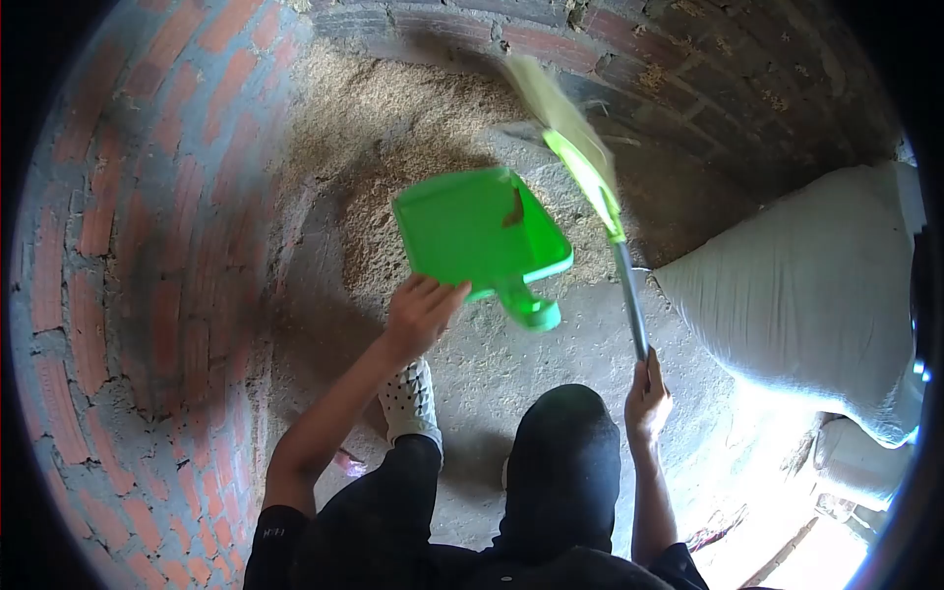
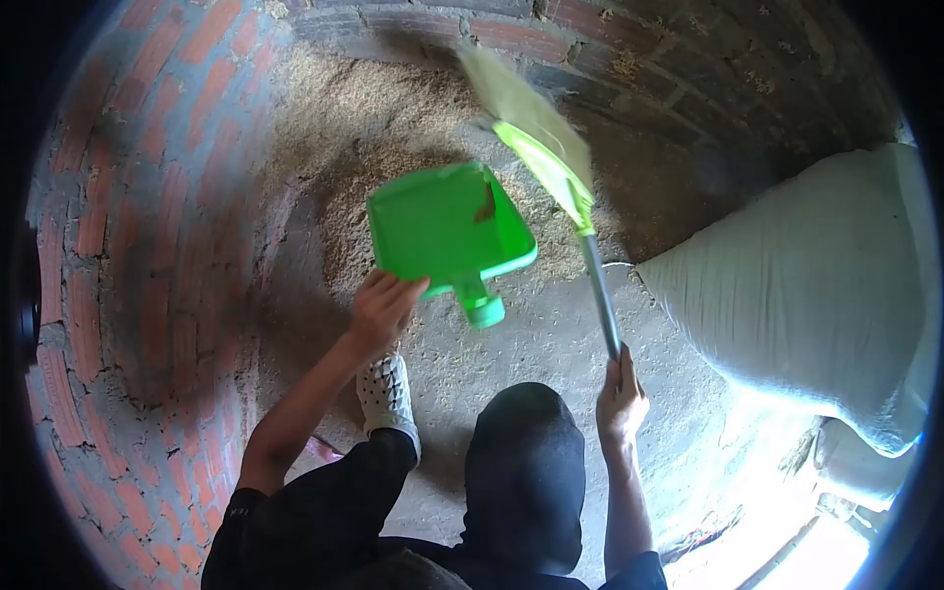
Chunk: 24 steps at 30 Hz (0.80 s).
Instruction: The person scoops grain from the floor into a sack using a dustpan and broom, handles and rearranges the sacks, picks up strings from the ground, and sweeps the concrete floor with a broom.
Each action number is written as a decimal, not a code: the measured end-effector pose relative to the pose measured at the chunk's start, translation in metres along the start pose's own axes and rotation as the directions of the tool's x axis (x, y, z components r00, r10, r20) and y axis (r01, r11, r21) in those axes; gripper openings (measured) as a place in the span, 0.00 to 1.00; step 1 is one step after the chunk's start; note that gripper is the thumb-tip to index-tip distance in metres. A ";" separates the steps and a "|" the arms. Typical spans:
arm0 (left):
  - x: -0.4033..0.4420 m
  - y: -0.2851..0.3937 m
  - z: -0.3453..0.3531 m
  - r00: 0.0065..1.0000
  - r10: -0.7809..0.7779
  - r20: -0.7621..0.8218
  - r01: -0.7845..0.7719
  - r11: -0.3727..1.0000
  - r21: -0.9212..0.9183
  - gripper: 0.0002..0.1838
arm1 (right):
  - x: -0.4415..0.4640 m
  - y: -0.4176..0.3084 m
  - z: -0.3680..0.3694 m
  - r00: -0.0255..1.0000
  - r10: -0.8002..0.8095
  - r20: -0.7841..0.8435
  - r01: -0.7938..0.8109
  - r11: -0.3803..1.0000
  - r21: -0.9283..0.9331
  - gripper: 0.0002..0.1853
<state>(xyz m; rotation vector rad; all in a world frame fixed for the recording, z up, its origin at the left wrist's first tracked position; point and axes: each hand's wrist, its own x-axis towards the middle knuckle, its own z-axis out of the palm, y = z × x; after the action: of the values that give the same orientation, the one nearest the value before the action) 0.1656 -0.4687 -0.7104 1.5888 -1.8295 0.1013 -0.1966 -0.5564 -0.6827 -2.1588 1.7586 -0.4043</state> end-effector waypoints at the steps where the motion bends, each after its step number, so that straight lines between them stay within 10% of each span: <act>1: 0.006 -0.009 0.006 0.998 -0.005 -0.068 0.005 1.000 -0.002 0.14 | -0.012 0.014 0.002 0.998 0.002 -0.055 -0.001 1.000 0.010 0.17; 7: 0.025 -0.058 -0.002 0.938 -0.103 -0.332 0.126 0.991 0.049 0.11 | -0.107 0.098 -0.007 0.976 0.090 -0.198 -0.094 0.995 -0.012 0.17; 9: 0.037 -0.050 -0.016 0.919 -0.127 -0.373 0.165 0.984 0.071 0.12 | -0.134 0.110 -0.019 0.919 0.389 0.071 -0.395 0.912 0.111 0.19; 13: 0.032 -0.038 -0.031 0.862 -0.197 -0.468 0.270 0.958 0.094 0.13 | -0.151 0.107 -0.030 0.860 0.455 0.232 -0.510 0.745 0.430 0.19; 24: -0.015 -0.023 -0.071 0.670 -0.435 -0.602 0.537 0.844 -0.013 0.13 | 0.022 -0.047 0.069 0.857 0.025 0.515 -0.238 0.905 0.353 0.17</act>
<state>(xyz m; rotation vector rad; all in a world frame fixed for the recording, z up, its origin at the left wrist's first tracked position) 0.2183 -0.4270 -0.6737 1.8514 -0.8926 0.4574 -0.1216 -0.5639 -0.7255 -1.6403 1.3707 -0.1315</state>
